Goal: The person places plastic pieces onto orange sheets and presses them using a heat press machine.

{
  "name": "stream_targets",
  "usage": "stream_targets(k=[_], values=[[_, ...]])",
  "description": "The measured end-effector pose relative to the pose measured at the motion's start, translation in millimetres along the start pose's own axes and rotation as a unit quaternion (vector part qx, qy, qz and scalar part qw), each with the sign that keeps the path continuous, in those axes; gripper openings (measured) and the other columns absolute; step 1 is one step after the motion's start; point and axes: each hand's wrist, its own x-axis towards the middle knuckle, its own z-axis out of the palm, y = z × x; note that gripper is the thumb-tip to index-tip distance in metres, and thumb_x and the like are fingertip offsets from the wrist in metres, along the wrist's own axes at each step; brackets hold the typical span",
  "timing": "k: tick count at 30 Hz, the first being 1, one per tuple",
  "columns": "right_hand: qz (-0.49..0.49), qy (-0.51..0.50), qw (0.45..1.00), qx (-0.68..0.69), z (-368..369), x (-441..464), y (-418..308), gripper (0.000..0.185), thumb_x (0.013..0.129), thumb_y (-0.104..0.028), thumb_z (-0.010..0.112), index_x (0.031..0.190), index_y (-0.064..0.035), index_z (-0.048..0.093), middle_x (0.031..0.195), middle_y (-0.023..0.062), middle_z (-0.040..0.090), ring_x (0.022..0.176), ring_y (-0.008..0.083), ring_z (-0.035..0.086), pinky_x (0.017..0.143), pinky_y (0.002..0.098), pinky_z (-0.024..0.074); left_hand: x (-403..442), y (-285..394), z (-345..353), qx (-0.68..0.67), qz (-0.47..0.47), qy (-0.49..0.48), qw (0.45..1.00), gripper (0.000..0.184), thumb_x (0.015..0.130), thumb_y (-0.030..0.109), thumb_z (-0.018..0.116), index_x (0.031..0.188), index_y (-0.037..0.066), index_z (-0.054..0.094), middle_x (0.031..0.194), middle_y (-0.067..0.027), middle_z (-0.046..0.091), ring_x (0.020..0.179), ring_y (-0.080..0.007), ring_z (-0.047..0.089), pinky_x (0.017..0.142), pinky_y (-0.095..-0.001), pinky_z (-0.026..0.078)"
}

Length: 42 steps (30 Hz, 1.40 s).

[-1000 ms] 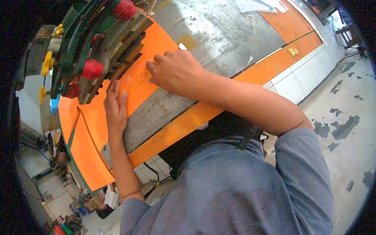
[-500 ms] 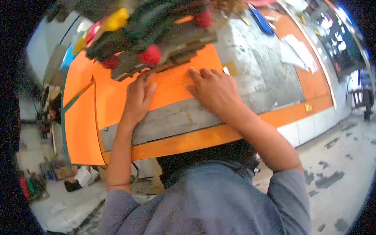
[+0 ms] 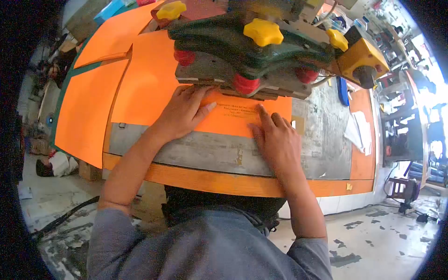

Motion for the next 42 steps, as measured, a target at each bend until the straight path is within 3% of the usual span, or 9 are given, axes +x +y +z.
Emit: stream_targets(k=[24,28,31,37,39,42], values=[[0.004,-0.013,1.000,0.002,-7.8,2.4,-5.5,0.053,0.099,-0.037,0.072,0.143,-0.0094,0.065,0.094,0.0118,0.067,0.089,0.0318,0.071,0.072,0.0446,0.0578,0.6,0.3,-4.5,0.001,-0.014,-0.034,0.999,0.053,0.108,0.037,0.058,0.146,0.000,0.053,0.137,-0.0275,0.064,0.131,-0.0432,0.057,0.115,-0.0539,0.037],[-0.001,-0.007,1.000,-0.005,-5.7,2.0,-3.6,0.053,0.099,-0.037,0.072,0.143,-0.0098,0.065,0.094,0.0116,0.067,0.089,0.0317,0.070,0.072,0.0444,0.0577,-0.1,-0.8,-2.9,0.006,0.015,0.002,1.000,0.052,0.107,0.037,0.059,0.145,0.001,0.055,0.139,-0.0266,0.063,0.134,-0.0420,0.056,0.116,-0.0537,0.036],[0.006,-0.009,1.000,0.011,-5.2,1.0,-3.8,0.052,0.100,-0.034,0.072,0.147,-0.0127,0.063,0.093,0.0122,0.066,0.084,0.0333,0.069,0.073,0.0463,0.0552,-0.6,-1.0,-4.4,0.005,0.000,-0.046,0.999,0.053,0.107,0.037,0.059,0.146,0.001,0.055,0.143,-0.0254,0.061,0.136,-0.0410,0.054,0.118,-0.0537,0.035],[0.011,-0.010,1.000,0.014,-5.8,1.8,-3.8,0.052,0.100,-0.034,0.072,0.147,-0.0134,0.063,0.091,0.0121,0.065,0.083,0.0330,0.069,0.073,0.0463,0.0552,-1.3,-2.4,-2.5,0.009,0.003,-0.038,0.999,0.054,0.107,0.037,0.059,0.148,0.001,0.054,0.144,-0.0243,0.061,0.136,-0.0405,0.055,0.118,-0.0525,0.036],[0.010,-0.019,1.000,-0.007,-4.7,2.2,-2.5,0.056,0.099,-0.041,0.071,0.146,-0.0129,0.064,0.096,0.0107,0.068,0.090,0.0308,0.072,0.073,0.0442,0.0593,-1.0,-2.9,-2.6,0.010,-0.007,-0.046,0.999,0.055,0.107,0.036,0.059,0.148,0.001,0.053,0.144,-0.0244,0.061,0.134,-0.0409,0.056,0.117,-0.0522,0.037],[0.015,-0.030,0.999,-0.006,-7.2,2.9,-4.2,0.056,0.098,-0.041,0.071,0.146,-0.0128,0.064,0.096,0.0106,0.068,0.090,0.0308,0.072,0.073,0.0441,0.0593,0.1,-3.7,-3.1,0.005,-0.007,-0.053,0.999,0.055,0.107,0.036,0.058,0.149,0.001,0.052,0.143,-0.0244,0.061,0.133,-0.0413,0.057,0.117,-0.0526,0.037]])
